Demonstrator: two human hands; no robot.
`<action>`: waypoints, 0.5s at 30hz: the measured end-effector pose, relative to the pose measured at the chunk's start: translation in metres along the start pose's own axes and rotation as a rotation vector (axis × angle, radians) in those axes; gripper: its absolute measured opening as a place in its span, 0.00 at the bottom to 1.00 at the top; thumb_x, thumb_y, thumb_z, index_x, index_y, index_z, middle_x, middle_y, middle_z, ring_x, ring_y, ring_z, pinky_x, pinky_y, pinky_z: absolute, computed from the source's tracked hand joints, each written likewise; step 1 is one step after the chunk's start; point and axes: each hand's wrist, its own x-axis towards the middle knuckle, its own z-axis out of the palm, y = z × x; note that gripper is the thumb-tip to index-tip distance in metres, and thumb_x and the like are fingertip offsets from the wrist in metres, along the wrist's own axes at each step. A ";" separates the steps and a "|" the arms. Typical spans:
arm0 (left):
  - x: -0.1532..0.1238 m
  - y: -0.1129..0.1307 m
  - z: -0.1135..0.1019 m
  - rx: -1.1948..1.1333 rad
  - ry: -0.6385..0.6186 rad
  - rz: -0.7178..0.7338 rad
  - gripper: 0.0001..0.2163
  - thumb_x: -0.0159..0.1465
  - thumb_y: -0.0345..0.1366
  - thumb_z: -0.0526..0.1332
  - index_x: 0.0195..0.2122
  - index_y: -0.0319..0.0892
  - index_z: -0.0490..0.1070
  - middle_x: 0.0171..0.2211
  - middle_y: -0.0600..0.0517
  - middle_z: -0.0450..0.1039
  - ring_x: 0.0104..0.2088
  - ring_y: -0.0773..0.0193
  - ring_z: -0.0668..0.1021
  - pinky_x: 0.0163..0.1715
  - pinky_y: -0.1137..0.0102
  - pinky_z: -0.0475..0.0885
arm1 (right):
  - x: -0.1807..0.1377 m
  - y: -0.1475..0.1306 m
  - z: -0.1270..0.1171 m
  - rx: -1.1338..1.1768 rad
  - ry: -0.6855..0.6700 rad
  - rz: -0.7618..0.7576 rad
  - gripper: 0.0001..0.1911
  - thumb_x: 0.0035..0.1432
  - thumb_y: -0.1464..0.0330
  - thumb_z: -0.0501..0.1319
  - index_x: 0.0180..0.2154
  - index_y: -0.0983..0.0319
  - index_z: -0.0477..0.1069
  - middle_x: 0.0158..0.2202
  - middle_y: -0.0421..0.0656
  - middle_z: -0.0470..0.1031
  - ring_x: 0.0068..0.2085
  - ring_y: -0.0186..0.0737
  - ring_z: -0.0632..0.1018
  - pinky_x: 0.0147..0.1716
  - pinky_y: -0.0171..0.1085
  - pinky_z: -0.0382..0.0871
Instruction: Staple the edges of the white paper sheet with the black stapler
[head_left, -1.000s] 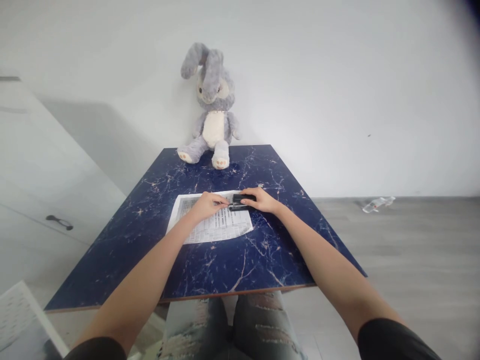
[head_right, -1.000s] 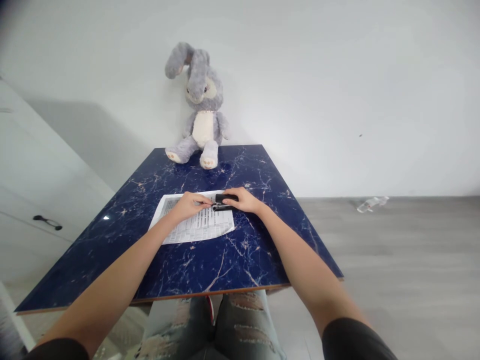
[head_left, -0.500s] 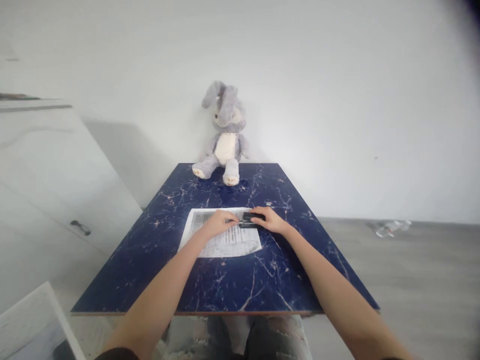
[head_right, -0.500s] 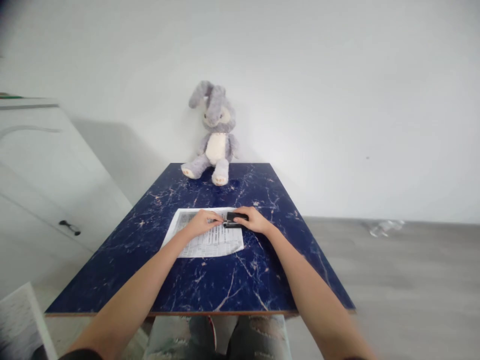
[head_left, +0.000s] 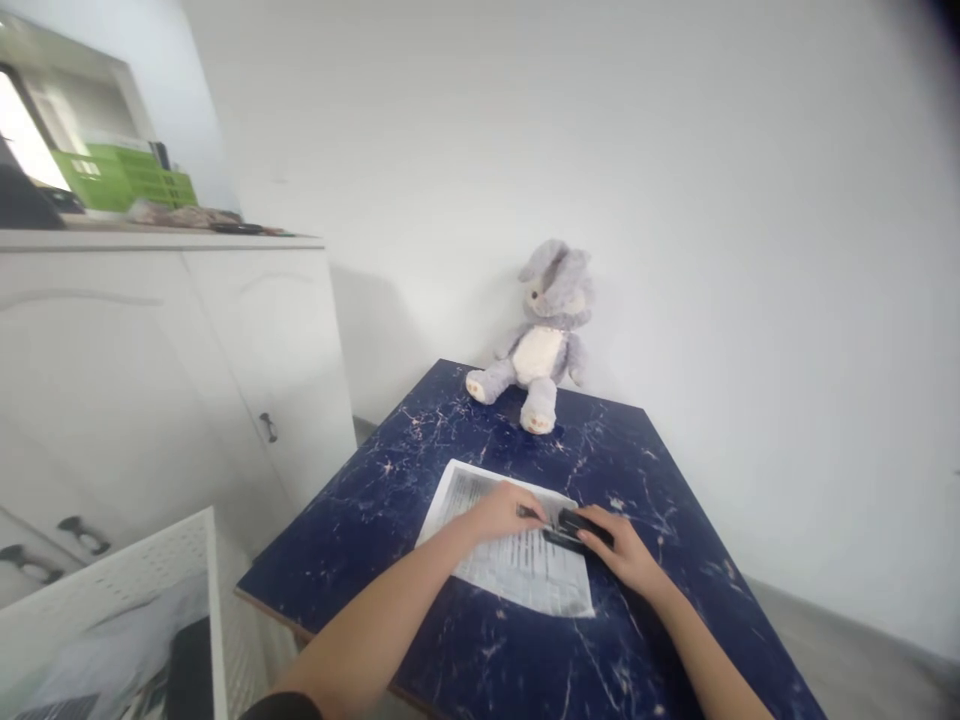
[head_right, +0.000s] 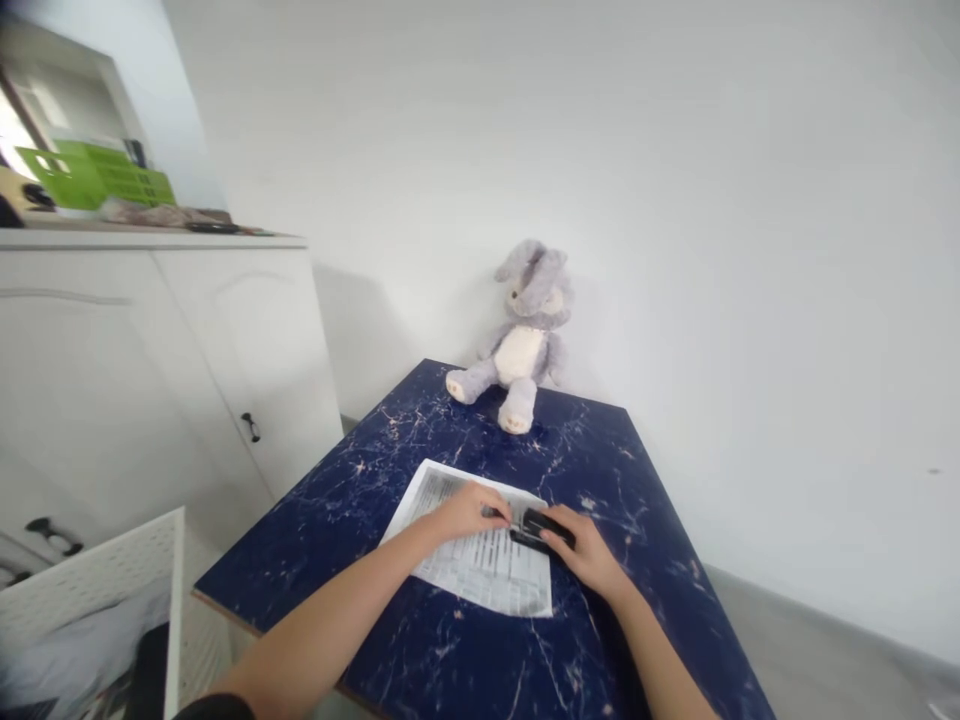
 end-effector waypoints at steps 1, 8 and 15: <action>0.000 -0.001 0.000 0.000 -0.002 0.021 0.05 0.64 0.33 0.69 0.38 0.41 0.85 0.38 0.47 0.85 0.40 0.60 0.84 0.47 0.70 0.76 | 0.000 0.002 0.001 -0.003 0.009 -0.001 0.17 0.70 0.56 0.60 0.52 0.56 0.79 0.49 0.50 0.82 0.48 0.55 0.83 0.48 0.49 0.78; 0.003 -0.006 0.002 -0.006 -0.016 0.082 0.05 0.64 0.33 0.68 0.37 0.43 0.85 0.38 0.48 0.85 0.39 0.59 0.84 0.47 0.67 0.77 | 0.004 -0.006 0.000 0.047 0.022 -0.029 0.14 0.69 0.57 0.61 0.51 0.50 0.79 0.44 0.49 0.82 0.43 0.57 0.83 0.43 0.53 0.79; 0.004 -0.004 -0.004 -0.032 -0.038 0.013 0.05 0.63 0.31 0.69 0.37 0.45 0.86 0.38 0.49 0.85 0.39 0.60 0.84 0.47 0.68 0.76 | 0.007 -0.015 -0.003 0.050 0.018 -0.019 0.16 0.70 0.55 0.60 0.51 0.55 0.78 0.42 0.48 0.81 0.42 0.52 0.81 0.43 0.48 0.75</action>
